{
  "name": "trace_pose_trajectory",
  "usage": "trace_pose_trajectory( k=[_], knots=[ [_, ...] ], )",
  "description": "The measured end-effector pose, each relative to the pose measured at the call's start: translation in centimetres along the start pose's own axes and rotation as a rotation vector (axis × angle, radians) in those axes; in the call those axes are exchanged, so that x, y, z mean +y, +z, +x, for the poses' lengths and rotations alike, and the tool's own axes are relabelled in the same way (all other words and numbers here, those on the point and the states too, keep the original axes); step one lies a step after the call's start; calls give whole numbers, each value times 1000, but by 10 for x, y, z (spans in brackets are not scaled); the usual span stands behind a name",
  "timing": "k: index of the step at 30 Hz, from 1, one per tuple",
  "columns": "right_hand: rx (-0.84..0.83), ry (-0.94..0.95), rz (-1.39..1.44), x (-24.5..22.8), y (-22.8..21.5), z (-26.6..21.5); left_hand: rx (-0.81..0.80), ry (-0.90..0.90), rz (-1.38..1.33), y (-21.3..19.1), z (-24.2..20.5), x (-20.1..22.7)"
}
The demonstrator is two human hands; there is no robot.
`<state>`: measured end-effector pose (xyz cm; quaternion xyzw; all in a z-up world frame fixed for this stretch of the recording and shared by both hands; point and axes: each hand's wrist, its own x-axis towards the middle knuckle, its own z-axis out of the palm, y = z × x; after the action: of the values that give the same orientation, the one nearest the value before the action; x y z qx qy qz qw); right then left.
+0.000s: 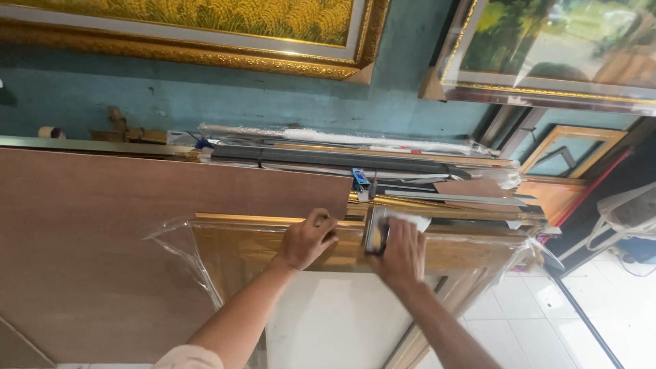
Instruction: Wrapping a picture frame in protective plastic film and securing it with a manual staple gun.
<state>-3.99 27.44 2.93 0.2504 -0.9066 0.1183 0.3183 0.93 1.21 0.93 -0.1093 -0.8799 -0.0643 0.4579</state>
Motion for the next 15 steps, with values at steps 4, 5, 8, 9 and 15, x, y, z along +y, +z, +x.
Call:
trace_pose_trajectory(
  k=[4, 5, 8, 9, 15],
  knots=[
    [-209, 49, -107, -2, -15, 90, -83, -71, -91, 21, -24, -3],
    [-289, 80, -109, 1, 0, 104, -59, -108, -118, 28, -33, -2],
    [-454, 167, -74, -1, 21, 117, 74, -292, -194, -7, -43, 22],
    [-539, 225, -42, -3, 24, 116, 185, -439, -249, -27, -43, 33],
    [-592, 188, -85, -4, 29, 118, 334, -1684, -1104, -36, -6, 82]
  ],
)
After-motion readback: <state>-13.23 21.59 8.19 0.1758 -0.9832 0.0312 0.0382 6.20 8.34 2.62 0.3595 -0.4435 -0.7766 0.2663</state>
